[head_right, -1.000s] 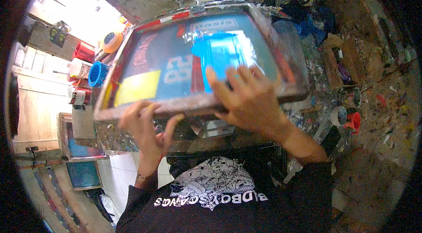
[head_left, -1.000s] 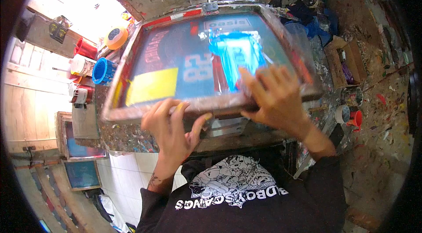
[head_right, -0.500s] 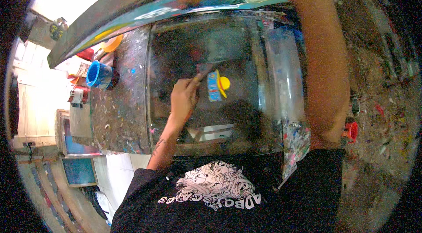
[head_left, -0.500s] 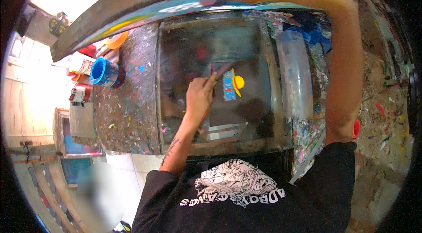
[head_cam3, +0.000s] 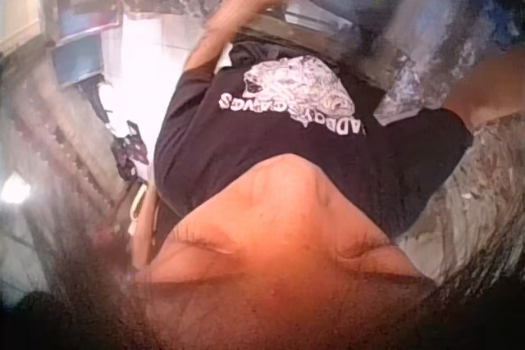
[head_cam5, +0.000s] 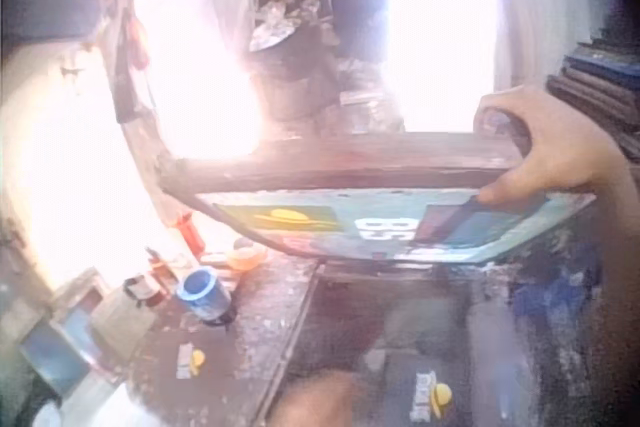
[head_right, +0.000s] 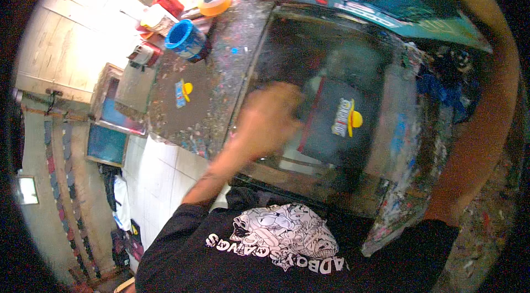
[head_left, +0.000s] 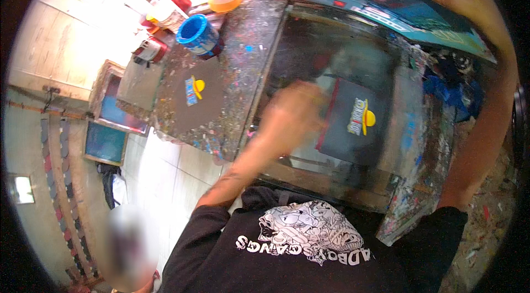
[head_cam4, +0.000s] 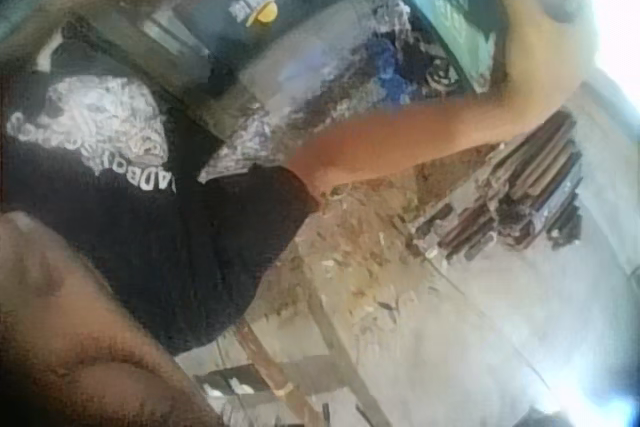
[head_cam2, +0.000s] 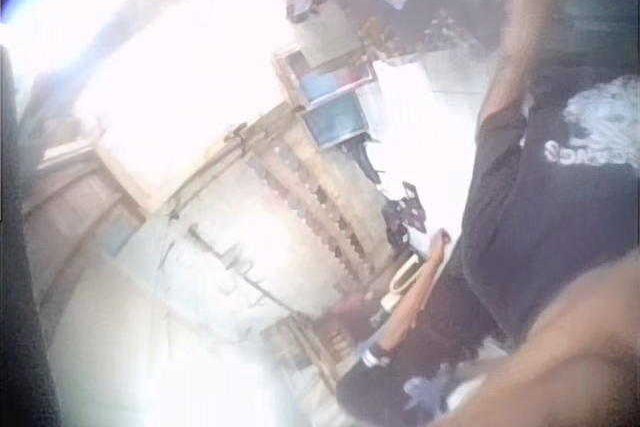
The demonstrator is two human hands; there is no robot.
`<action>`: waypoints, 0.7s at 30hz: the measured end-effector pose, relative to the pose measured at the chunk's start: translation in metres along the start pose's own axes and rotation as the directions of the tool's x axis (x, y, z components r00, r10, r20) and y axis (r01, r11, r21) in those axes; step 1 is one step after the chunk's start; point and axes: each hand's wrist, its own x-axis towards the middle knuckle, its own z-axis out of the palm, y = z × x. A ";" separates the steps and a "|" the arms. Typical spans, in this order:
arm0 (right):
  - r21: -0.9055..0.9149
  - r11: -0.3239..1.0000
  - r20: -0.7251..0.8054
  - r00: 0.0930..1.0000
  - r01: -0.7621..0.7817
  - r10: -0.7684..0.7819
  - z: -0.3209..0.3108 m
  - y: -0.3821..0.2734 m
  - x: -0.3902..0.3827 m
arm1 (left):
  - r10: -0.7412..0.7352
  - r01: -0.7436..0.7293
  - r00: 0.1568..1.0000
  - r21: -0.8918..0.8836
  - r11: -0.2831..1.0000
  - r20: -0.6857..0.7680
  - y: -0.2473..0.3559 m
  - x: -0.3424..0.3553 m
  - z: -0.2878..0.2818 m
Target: The person performs screen-printing on small black patches by placing them on a platen, lowering a screen frame, and applying blue ink with a squeegee.
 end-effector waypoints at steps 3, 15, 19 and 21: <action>0.756 0.602 -0.039 0.935 0.258 -0.352 0.010 0.084 0.021 | 0.318 -0.317 0.946 -0.355 0.879 -0.056 0.090 0.028 0.091; -0.055 0.995 0.120 0.989 -0.078 0.085 -0.021 0.024 0.013 | 0.160 -0.136 0.935 -0.098 0.986 0.317 -0.026 -0.009 0.071; 0.012 0.996 0.112 0.990 -0.094 0.092 -0.022 0.024 0.010 | 0.147 -0.132 0.886 -0.065 0.989 0.440 -0.031 -0.013 0.074; 0.068 0.995 0.161 0.985 -0.079 0.068 -0.029 0.029 0.017 | 0.143 -0.132 0.888 -0.056 0.990 0.437 -0.032 -0.014 0.075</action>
